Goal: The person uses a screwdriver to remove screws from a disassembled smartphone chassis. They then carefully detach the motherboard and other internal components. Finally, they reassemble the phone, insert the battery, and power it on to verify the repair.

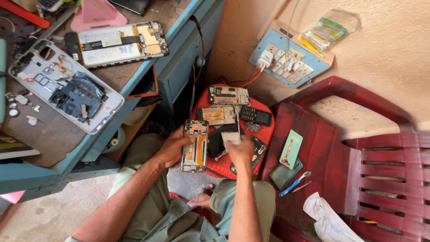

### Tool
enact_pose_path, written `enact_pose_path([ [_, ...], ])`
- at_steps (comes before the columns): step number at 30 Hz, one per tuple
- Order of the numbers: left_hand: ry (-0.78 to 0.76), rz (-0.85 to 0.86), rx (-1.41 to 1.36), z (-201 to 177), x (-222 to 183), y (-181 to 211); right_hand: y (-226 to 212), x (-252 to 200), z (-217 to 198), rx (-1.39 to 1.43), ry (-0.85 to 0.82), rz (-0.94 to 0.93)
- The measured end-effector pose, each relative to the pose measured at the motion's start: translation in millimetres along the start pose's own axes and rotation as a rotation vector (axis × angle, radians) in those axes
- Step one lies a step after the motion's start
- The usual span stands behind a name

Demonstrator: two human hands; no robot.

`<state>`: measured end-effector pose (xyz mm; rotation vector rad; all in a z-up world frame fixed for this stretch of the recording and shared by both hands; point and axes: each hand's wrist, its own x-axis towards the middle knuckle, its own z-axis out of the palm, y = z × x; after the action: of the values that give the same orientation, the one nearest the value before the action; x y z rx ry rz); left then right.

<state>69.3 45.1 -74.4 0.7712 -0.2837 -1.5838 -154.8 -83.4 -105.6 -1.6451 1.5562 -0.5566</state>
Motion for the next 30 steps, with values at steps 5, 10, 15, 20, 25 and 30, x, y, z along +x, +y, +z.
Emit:
enact_pose_path([
  [5,-0.006,-0.013,-0.031,4.2,4.1,-0.5,31.0,13.8,-16.7,0.387,-0.051,0.243],
  [10,0.001,-0.029,-0.008,-4.9,8.4,-5.0,24.6,-11.4,-62.5,1.050,-0.143,0.280],
  [15,-0.017,0.002,-0.019,2.0,12.2,-11.3,-29.8,-69.7,-90.2,1.443,-0.270,0.328],
  [20,-0.024,-0.054,-0.082,14.6,11.6,-9.0,-50.2,-93.4,-85.9,1.462,-0.373,0.220],
  [25,-0.080,-0.082,-0.175,0.3,16.9,-21.3,-29.0,-92.4,-69.1,1.689,-0.539,0.126],
  [30,0.013,-0.049,-0.163,-14.7,20.9,-32.8,-23.5,-91.6,-39.7,1.134,-0.237,0.111],
])
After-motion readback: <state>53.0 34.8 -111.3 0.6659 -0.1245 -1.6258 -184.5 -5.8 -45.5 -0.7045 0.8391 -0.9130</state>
